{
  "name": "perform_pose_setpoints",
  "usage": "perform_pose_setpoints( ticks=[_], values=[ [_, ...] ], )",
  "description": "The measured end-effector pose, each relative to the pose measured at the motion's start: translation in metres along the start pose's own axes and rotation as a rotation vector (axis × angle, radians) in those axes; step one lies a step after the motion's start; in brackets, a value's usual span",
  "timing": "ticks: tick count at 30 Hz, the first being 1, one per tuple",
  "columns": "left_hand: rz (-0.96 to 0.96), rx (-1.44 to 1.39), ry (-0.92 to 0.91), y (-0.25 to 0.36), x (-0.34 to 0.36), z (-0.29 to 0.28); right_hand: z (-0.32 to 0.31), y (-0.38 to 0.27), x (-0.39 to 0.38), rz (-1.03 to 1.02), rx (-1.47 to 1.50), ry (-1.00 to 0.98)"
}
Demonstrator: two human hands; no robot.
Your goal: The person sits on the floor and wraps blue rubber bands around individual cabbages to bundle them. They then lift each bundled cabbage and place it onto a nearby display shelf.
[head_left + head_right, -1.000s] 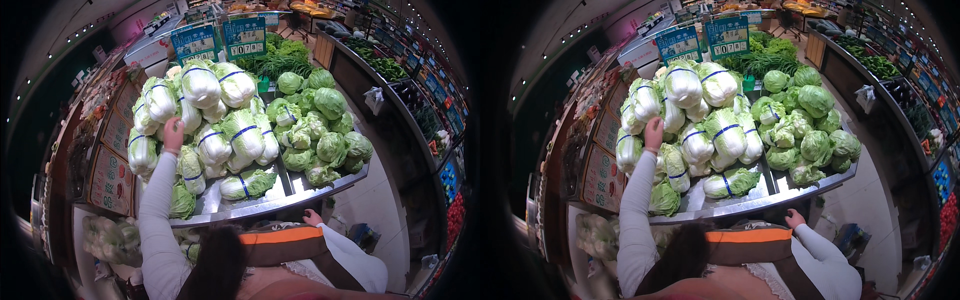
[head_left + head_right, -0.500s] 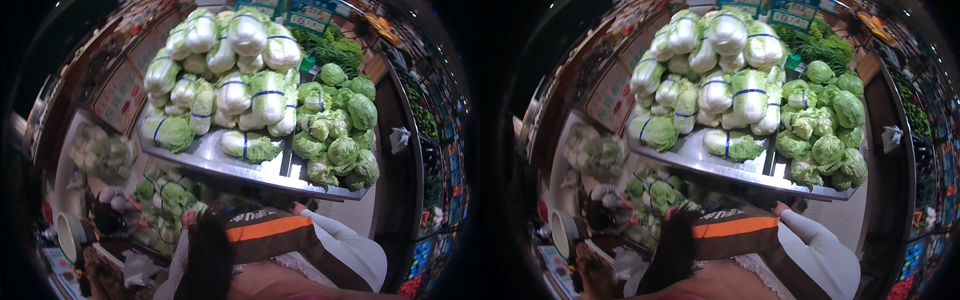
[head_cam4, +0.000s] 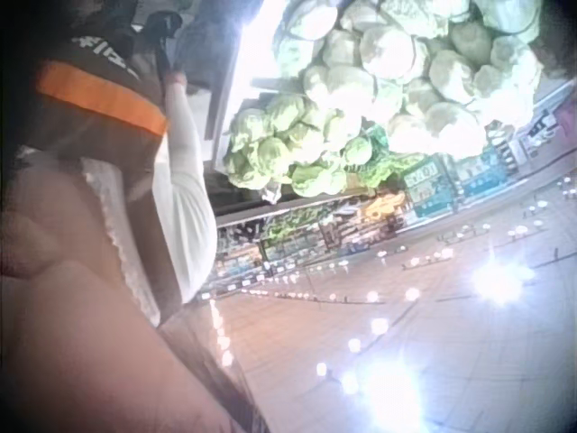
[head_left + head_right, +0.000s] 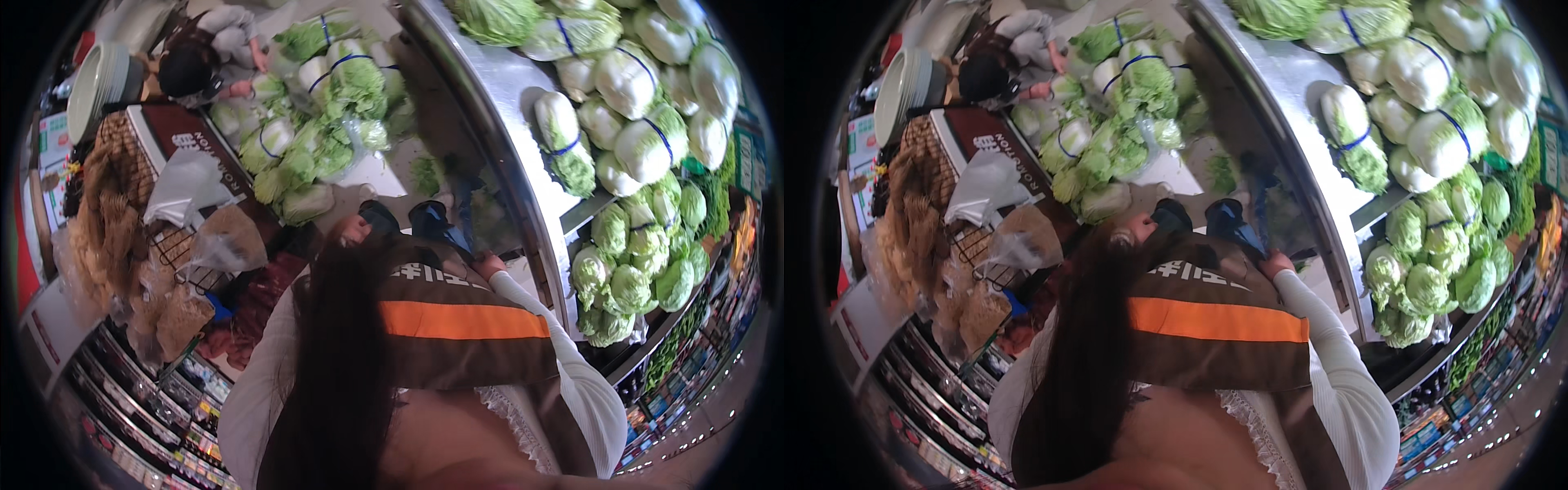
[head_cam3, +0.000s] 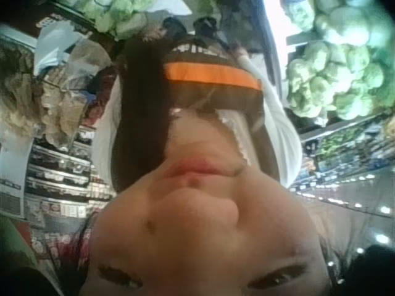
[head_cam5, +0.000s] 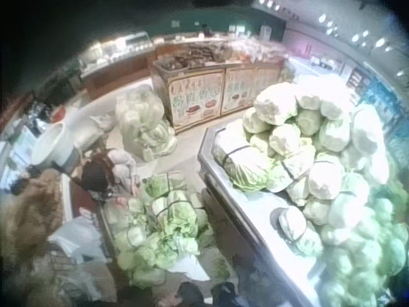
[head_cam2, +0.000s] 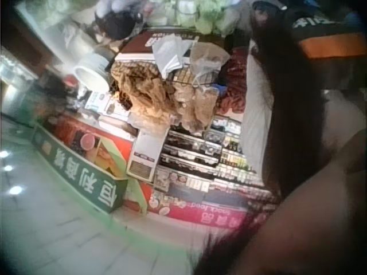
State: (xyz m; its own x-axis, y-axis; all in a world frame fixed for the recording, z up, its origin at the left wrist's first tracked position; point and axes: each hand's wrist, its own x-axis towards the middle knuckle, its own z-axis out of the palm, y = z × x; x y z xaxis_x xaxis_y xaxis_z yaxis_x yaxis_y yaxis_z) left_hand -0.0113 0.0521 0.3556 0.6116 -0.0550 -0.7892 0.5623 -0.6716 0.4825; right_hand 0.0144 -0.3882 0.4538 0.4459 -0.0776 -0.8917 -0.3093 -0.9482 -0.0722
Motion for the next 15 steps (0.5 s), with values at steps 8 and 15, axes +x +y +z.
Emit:
perform_pose_setpoints(
  ticks=[8,15],
  values=[
    [-0.453,-0.825,0.016,-0.132,-0.021,-0.048,-0.033,-0.135,0.09,-0.233,0.118,0.167],
    [-0.455,-0.943,0.358,-0.093,0.053,-0.128,-0.069,-0.21,0.139,-0.412,0.121,0.184]
  ],
)
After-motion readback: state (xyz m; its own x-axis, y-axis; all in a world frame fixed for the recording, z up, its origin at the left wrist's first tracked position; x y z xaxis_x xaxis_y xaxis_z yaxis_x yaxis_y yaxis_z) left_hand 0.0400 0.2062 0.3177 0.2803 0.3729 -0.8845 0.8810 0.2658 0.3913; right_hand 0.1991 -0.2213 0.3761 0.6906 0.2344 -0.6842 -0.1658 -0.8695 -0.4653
